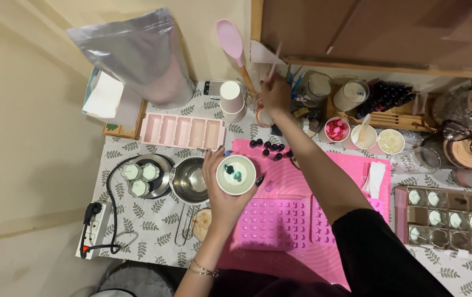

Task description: Adding liquid dye to melted wax and stirring it in a paper cup, followed by cleaning the stirring tool.

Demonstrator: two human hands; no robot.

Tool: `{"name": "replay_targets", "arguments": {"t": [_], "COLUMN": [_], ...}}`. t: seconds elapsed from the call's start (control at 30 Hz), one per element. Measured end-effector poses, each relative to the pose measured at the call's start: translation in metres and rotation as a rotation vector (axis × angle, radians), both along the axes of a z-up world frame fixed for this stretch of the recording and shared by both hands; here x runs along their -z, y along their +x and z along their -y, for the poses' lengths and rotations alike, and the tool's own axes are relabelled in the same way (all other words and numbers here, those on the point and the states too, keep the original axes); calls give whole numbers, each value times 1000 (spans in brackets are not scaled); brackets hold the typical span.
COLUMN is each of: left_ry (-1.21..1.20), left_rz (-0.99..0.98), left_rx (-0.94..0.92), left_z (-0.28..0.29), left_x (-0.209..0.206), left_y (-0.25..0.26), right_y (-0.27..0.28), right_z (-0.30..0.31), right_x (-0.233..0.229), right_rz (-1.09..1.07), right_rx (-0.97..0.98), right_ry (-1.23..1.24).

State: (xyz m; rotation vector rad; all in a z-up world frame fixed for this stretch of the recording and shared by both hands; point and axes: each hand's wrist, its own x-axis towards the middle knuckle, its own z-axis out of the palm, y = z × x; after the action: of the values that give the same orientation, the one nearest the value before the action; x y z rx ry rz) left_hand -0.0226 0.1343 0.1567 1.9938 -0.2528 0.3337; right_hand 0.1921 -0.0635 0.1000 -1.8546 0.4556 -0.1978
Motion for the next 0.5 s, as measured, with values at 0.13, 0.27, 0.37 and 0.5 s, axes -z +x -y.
{"name": "replay_targets", "arguments": {"t": [0.13, 0.27, 0.37, 0.5], "left_ry": [-12, -2, 11, 14], "left_rz": [16, 2, 15, 1], "left_rx": [-13, -54, -86, -102], "left_z": [1, -1, -6, -11], "left_x": [-3, -5, -7, -7], "left_y": [2, 4, 3, -1], "right_y": [-7, -18, -16, -3], "right_z": [-8, -28, -36, -38], "right_x": [29, 37, 38, 27], "right_rz": [220, 485, 474, 348], "right_rx": [133, 224, 103, -86], "right_ry": [-159, -208, -314, -654]}}
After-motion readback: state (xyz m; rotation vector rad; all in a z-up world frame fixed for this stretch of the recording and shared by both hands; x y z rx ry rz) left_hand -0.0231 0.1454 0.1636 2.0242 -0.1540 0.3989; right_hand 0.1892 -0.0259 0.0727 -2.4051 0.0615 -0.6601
